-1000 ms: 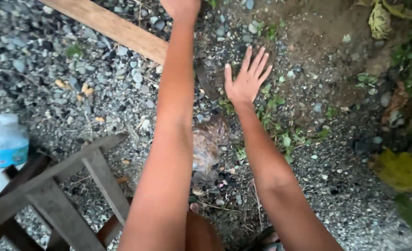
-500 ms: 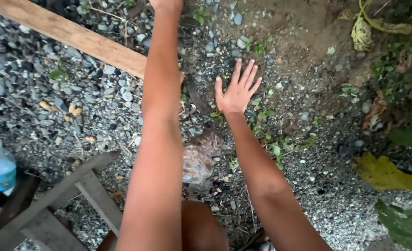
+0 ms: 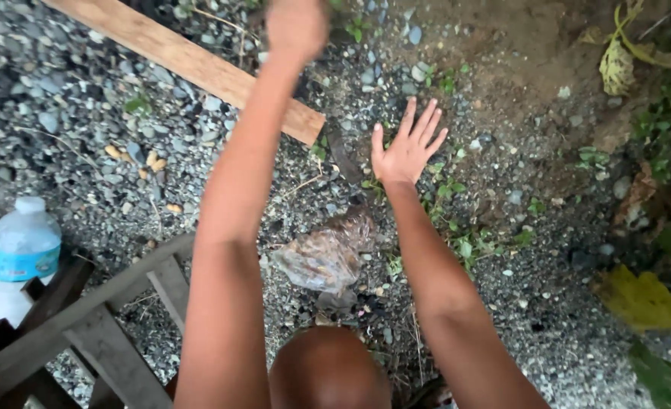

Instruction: Pulling out weeds from the ground by hand.

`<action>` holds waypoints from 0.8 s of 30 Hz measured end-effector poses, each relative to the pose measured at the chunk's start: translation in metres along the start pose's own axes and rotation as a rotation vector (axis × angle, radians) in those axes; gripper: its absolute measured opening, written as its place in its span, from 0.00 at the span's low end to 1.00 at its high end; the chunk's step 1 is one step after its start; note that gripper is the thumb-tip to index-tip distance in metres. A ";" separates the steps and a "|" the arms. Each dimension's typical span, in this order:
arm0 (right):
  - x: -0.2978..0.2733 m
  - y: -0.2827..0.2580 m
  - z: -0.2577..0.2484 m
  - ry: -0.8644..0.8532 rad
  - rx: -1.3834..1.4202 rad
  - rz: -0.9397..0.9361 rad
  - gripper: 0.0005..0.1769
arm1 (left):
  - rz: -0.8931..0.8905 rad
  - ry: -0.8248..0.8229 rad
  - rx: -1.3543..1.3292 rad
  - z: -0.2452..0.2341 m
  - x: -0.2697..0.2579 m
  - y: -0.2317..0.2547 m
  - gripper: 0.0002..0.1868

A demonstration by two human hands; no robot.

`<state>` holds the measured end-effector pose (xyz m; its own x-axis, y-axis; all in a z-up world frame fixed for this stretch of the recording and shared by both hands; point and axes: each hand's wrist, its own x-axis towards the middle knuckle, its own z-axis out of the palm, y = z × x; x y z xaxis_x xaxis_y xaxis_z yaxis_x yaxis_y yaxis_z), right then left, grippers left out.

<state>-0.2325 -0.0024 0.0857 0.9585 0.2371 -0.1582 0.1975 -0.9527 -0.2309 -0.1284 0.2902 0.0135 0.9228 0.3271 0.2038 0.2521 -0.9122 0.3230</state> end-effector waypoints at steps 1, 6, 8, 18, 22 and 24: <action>0.000 0.001 0.000 -0.003 -0.003 0.001 0.47 | -0.010 -0.122 0.012 -0.013 -0.003 0.020 0.10; 0.000 0.000 0.000 0.025 0.026 -0.003 0.47 | 0.093 -0.076 -0.192 -0.055 -0.023 0.082 0.19; 0.001 0.001 0.001 0.031 0.036 0.000 0.47 | 0.085 -0.054 -0.273 -0.038 -0.024 0.077 0.16; 0.000 0.003 0.004 0.037 0.024 0.000 0.47 | -0.160 0.181 -0.454 -0.018 0.034 0.063 0.10; 0.002 0.001 0.003 0.049 0.032 -0.009 0.47 | -0.103 0.294 -0.442 0.007 0.066 0.044 0.09; 0.003 0.001 0.004 0.050 0.029 -0.004 0.48 | -0.185 0.221 -0.413 0.014 0.080 0.046 0.09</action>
<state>-0.2304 -0.0025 0.0814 0.9670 0.2303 -0.1089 0.1959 -0.9456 -0.2596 -0.0391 0.2712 0.0316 0.7788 0.5588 0.2850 0.2276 -0.6751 0.7017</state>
